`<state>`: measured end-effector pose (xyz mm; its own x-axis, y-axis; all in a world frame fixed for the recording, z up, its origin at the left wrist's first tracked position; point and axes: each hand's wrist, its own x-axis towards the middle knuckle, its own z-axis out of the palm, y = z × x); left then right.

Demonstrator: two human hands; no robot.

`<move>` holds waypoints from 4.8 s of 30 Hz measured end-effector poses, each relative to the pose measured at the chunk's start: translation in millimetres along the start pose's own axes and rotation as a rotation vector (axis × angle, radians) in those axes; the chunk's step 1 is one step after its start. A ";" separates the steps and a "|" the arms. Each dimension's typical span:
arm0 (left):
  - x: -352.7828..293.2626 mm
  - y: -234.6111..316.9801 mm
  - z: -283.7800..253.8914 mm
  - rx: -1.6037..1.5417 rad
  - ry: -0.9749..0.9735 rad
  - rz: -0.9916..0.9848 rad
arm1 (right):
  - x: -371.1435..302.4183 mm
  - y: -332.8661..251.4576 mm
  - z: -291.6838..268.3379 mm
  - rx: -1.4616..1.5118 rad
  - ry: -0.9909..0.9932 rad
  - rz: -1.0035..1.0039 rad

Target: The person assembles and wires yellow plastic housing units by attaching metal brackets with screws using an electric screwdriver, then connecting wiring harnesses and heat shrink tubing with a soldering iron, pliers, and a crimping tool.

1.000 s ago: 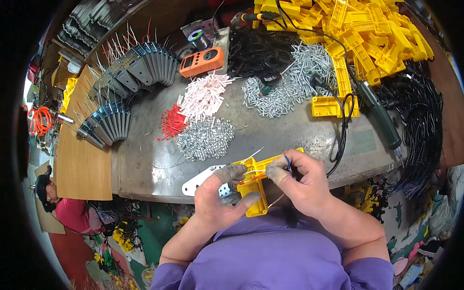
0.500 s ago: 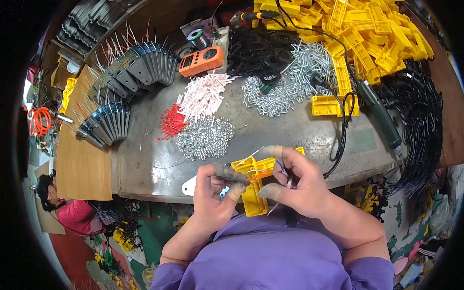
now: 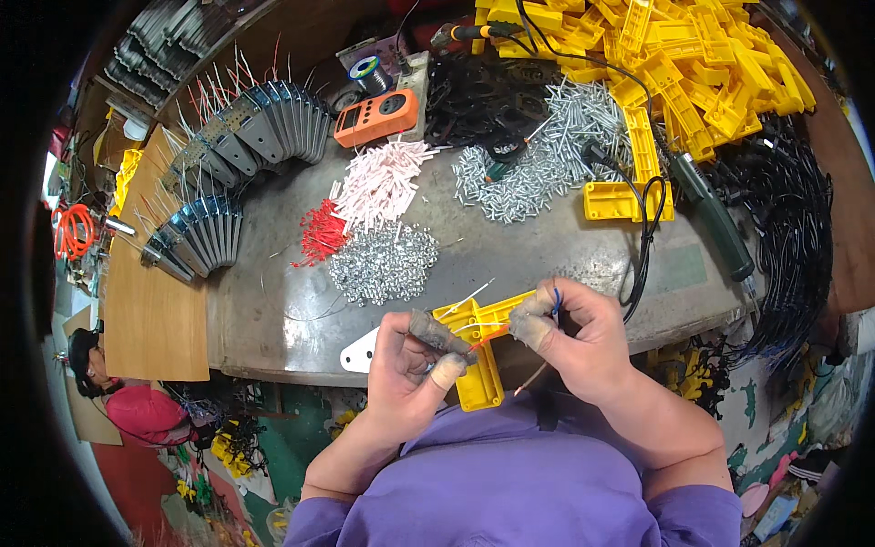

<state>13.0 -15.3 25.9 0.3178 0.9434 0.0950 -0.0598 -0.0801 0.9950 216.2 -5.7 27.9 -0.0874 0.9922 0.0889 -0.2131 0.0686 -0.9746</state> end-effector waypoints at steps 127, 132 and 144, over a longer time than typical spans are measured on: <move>28.5 -8.2 -17.3 0.532 -0.085 0.632 | 11.4 -13.5 17.3 -0.432 -0.255 0.376; 30.0 15.7 -19.1 0.236 -0.151 -0.063 | 12.9 -5.2 13.0 -0.885 -0.393 -0.419; 29.5 4.7 -28.8 0.725 -0.159 0.640 | 16.4 -4.6 19.2 -0.781 -0.333 -0.283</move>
<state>-5.2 21.4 32.5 0.5547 0.6028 0.5736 0.3135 -0.7899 0.5270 197.1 8.3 37.8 -0.4355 0.8544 0.2835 0.4433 0.4777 -0.7585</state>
